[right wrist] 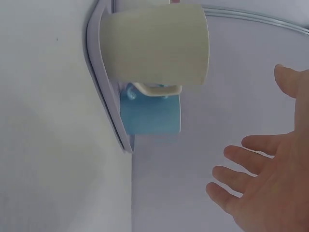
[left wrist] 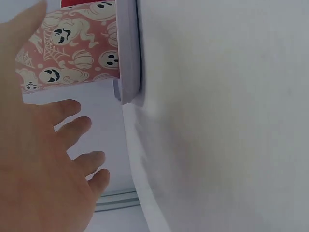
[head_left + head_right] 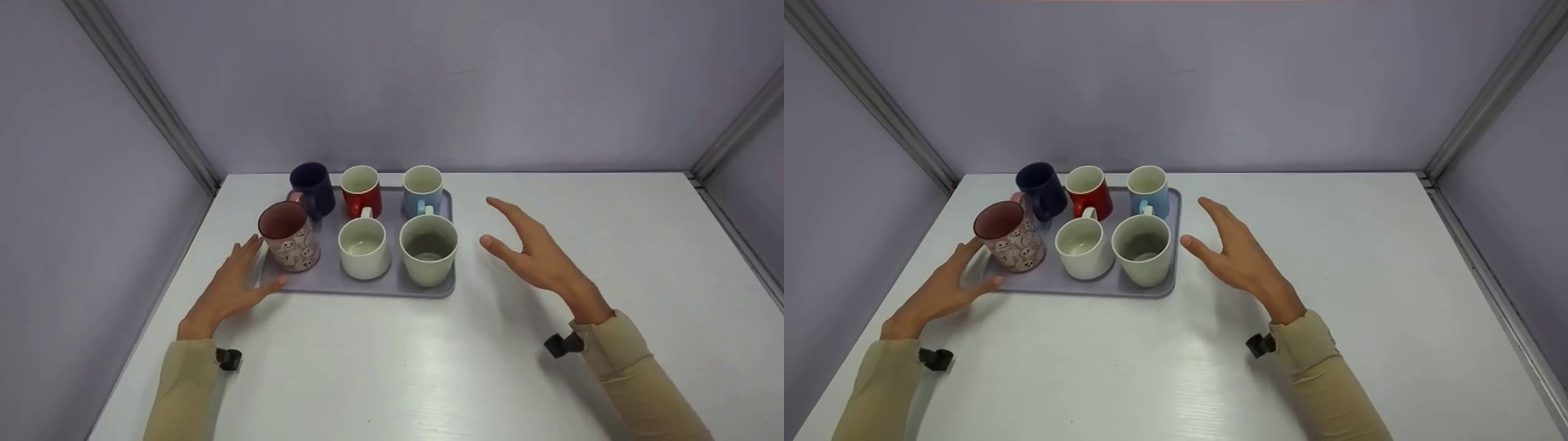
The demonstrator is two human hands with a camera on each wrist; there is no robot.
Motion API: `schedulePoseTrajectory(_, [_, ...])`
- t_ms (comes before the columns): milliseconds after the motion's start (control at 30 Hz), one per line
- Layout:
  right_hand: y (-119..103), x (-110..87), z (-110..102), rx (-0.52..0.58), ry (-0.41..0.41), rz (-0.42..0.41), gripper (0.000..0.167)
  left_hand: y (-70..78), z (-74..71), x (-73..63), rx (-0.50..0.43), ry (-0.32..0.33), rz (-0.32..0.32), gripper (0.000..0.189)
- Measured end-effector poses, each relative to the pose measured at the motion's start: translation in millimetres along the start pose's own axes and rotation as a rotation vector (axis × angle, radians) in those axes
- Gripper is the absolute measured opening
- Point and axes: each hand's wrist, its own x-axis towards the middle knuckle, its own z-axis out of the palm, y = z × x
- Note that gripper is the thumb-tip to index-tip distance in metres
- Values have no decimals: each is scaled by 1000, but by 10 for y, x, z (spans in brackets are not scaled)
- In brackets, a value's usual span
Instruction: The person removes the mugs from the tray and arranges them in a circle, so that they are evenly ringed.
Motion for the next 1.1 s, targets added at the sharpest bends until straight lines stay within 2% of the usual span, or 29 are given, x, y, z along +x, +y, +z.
schedulePoseTrajectory(367, [-128, 139, 386, 125, -59, -5, 97, -63, 117, 24, -86, -98, -56, 122])
schedulePoseTrajectory(467, [-121, 203, 483, 178, -57, -48, 100, -87, 132, 5, -116, -104, -50, 119])
schedulePoseTrajectory(633, [-72, 268, 620, 272, -54, -109, 102, -103, 152, 10, -169, -134, -86, 115])
schedulePoseTrajectory(833, [-63, 308, 736, 374, -48, -46, 108, -132, 170, 36, -214, -125, -85, 110])
schedulePoseTrajectory(967, [-57, 348, 795, 457, -48, -26, 105, -155, 180, 49, -252, -111, -85, 111])
schedulePoseTrajectory(1100, [-55, 371, 839, 493, -57, -5, 103, -189, 194, 57, -269, -92, -87, 112])
